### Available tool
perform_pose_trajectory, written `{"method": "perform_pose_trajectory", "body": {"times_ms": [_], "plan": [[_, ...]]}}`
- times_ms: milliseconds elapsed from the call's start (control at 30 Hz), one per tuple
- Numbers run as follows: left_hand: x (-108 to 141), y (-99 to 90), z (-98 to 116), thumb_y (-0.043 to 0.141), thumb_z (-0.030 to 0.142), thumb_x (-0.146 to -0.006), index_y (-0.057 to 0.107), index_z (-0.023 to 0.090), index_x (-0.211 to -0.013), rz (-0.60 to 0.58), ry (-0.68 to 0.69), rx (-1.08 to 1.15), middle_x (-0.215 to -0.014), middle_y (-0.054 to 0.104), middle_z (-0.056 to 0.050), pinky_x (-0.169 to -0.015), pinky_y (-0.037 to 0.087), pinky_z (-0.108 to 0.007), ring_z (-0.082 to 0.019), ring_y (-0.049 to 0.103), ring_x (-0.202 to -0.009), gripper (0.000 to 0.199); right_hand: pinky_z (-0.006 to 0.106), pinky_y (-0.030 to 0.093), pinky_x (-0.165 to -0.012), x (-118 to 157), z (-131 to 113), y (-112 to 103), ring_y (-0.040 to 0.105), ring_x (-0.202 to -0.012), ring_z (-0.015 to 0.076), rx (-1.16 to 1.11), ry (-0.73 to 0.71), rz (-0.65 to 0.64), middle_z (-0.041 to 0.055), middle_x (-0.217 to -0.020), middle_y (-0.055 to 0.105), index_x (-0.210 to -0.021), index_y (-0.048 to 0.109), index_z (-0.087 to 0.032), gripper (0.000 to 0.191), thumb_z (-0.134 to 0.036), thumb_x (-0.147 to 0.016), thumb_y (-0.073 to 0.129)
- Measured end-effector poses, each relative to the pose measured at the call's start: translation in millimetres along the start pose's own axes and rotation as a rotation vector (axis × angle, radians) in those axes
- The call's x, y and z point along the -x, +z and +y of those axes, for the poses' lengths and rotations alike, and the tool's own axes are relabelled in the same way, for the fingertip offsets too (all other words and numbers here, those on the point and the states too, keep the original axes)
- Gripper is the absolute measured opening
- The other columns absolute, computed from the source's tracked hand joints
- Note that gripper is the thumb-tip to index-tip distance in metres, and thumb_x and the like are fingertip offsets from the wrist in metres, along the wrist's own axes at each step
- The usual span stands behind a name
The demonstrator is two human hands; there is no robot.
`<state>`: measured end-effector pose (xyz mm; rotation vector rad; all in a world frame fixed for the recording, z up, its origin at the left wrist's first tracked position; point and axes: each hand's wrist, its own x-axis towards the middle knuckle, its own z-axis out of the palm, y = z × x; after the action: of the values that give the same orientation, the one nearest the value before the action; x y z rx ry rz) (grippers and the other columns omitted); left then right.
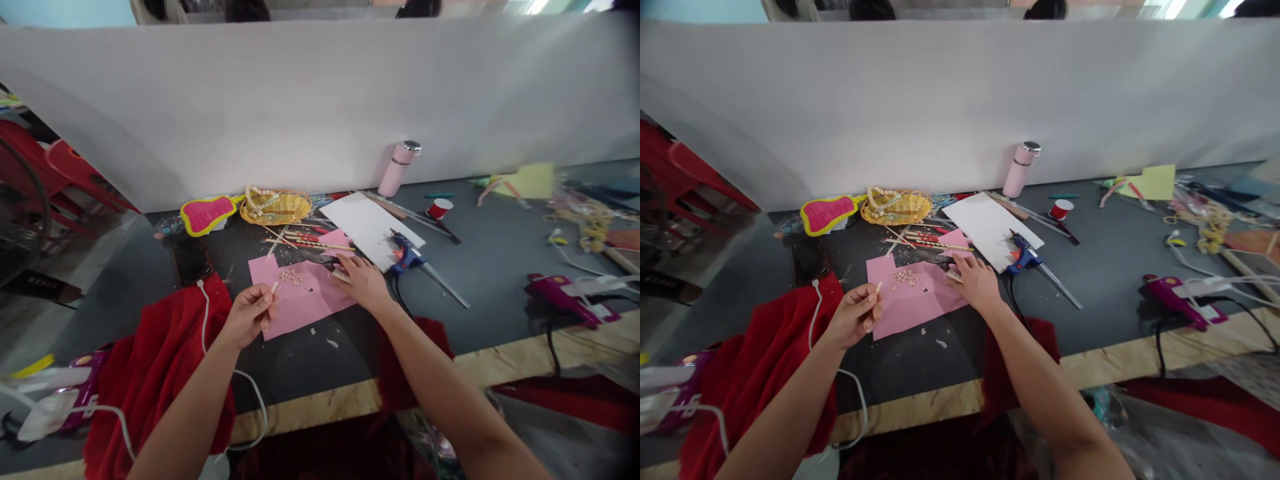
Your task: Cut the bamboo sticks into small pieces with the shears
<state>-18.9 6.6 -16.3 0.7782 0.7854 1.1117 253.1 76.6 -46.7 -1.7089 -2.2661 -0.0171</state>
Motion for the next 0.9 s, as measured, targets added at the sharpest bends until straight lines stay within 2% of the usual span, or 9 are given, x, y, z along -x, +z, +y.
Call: {"method": "perform_pose_trajectory", "body": {"times_ms": [133, 267, 333, 433, 700, 900], "plan": [[-3.2, -0.1, -3.5, 0.075, 0.033, -0.069, 0.056, 0.014, -0.071, 0.099, 0.023, -0.081, -0.053, 0.062, 0.001, -0.033, 0.033, -0.011, -0.002, 0.045, -0.033, 0.028, 0.035, 0.039, -0.084, 3.3, -3.2, 4.0, 0.051, -0.102, 0.0273, -0.019, -0.010, 0.031, 0.0101, -0.112, 0.062, -0.126, 0.052, -0.024, 0.054, -0.054, -0.081, 0.059], [-6.7, -4.4, -4.1, 0.071, 0.041, -0.068, 0.056, 0.015, -0.073, 0.274, 0.192, -0.249, -0.056, 0.060, 0.002, -0.036, 0.035, -0.014, -0.004, 0.045, -0.037, 0.031, 0.037, 0.039, -0.085, 5.9, -6.2, 7.3, 0.048, -0.104, 0.0279, -0.133, 0.005, 0.140, 0.0083, -0.107, 0.064, -0.117, 0.060, -0.025, 0.042, -0.048, -0.082, 0.060], [-8.7, -7.2, -4.2, 0.068, 0.041, -0.071, 0.056, 0.015, -0.076, 0.327, 0.267, -0.284, -0.058, 0.060, 0.002, -0.038, 0.036, -0.014, -0.004, 0.046, -0.040, 0.029, 0.036, 0.039, -0.086, 6.0, -6.3, 8.9, 0.048, -0.102, 0.0254, -0.200, 0.037, 0.216, 0.0068, -0.108, 0.064, -0.107, 0.064, -0.024, 0.028, -0.042, -0.087, 0.055], [-10.7, -10.5, -6.0, 0.064, 0.037, -0.075, 0.056, 0.016, -0.074, 0.396, 0.378, -0.370, -0.061, 0.060, 0.002, -0.041, 0.036, -0.015, -0.004, 0.046, -0.042, 0.023, 0.033, 0.039, -0.086, 5.0, -5.4, 10.1, 0.049, -0.099, 0.0225, -0.217, 0.069, 0.278, 0.0066, -0.105, 0.064, -0.098, 0.066, -0.022, 0.025, -0.033, -0.092, 0.045], [-8.7, -12.1, -13.9, 0.061, 0.032, -0.076, 0.060, 0.017, -0.076, 0.388, 0.459, -0.643, -0.060, 0.062, 0.002, -0.042, 0.039, -0.018, -0.008, 0.049, -0.043, 0.015, 0.028, 0.041, -0.079, 2.0, -4.9, 13.0, 0.051, -0.092, 0.0201, -0.210, 0.147, 0.314, 0.0048, -0.091, 0.065, -0.086, 0.066, -0.021, 0.023, -0.026, -0.092, 0.045], [-5.2, -13.3, -10.1, 0.056, 0.033, -0.079, 0.059, 0.017, -0.078, 0.389, 0.485, -0.735, -0.060, 0.061, 0.001, -0.044, 0.040, -0.018, -0.010, 0.050, -0.045, 0.016, 0.026, 0.040, -0.078, 0.9, -6.9, 10.8, 0.052, -0.093, 0.0184, -0.208, 0.165, 0.294, 0.0044, -0.093, 0.065, -0.086, 0.066, -0.020, 0.020, -0.023, -0.090, 0.047]]}}
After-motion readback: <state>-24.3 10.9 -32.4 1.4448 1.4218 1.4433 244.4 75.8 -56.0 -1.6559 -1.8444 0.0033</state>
